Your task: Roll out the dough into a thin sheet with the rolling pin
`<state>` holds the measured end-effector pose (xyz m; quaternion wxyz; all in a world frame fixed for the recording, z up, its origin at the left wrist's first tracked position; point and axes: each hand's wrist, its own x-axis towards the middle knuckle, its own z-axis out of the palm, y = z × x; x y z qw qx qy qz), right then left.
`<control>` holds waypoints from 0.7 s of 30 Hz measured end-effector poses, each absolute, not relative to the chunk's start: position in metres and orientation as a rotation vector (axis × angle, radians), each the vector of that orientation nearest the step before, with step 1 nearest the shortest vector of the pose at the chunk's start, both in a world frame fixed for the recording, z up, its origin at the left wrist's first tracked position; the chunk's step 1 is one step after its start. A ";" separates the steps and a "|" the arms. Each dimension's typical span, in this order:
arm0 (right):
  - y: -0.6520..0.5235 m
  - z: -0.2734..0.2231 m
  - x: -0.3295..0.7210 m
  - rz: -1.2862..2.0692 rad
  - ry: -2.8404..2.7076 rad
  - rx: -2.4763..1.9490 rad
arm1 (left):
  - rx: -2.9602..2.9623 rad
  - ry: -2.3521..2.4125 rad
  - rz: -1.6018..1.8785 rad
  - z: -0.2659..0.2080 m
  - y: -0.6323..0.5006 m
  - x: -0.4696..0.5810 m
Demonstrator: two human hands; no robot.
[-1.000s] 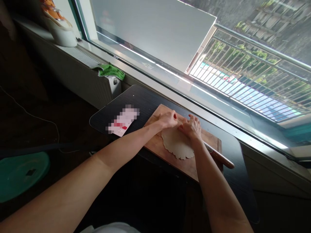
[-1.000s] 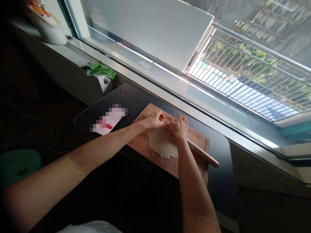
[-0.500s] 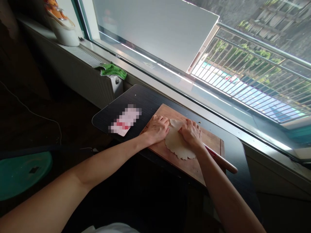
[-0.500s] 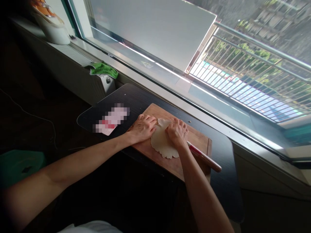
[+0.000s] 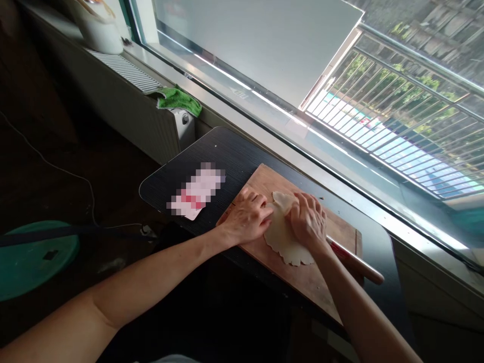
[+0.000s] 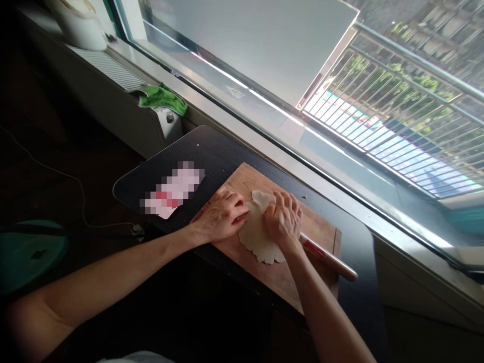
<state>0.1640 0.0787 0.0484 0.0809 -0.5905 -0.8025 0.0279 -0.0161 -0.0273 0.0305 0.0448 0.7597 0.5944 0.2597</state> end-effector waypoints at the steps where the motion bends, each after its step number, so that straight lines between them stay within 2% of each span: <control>1: 0.074 0.048 0.165 0.073 -2.415 -1.739 | 2.310 1.810 0.809 0.030 -0.027 -0.016; 9: 0.116 0.063 0.152 0.186 -2.224 -1.989 | 2.269 1.811 0.808 0.029 -0.026 -0.017; 15: 0.050 0.051 0.154 0.026 -2.431 -1.804 | 2.274 1.809 0.813 0.029 -0.026 -0.015; 21: 0.098 0.057 0.151 0.084 -2.294 -1.880 | 2.253 1.835 0.782 0.030 -0.027 -0.018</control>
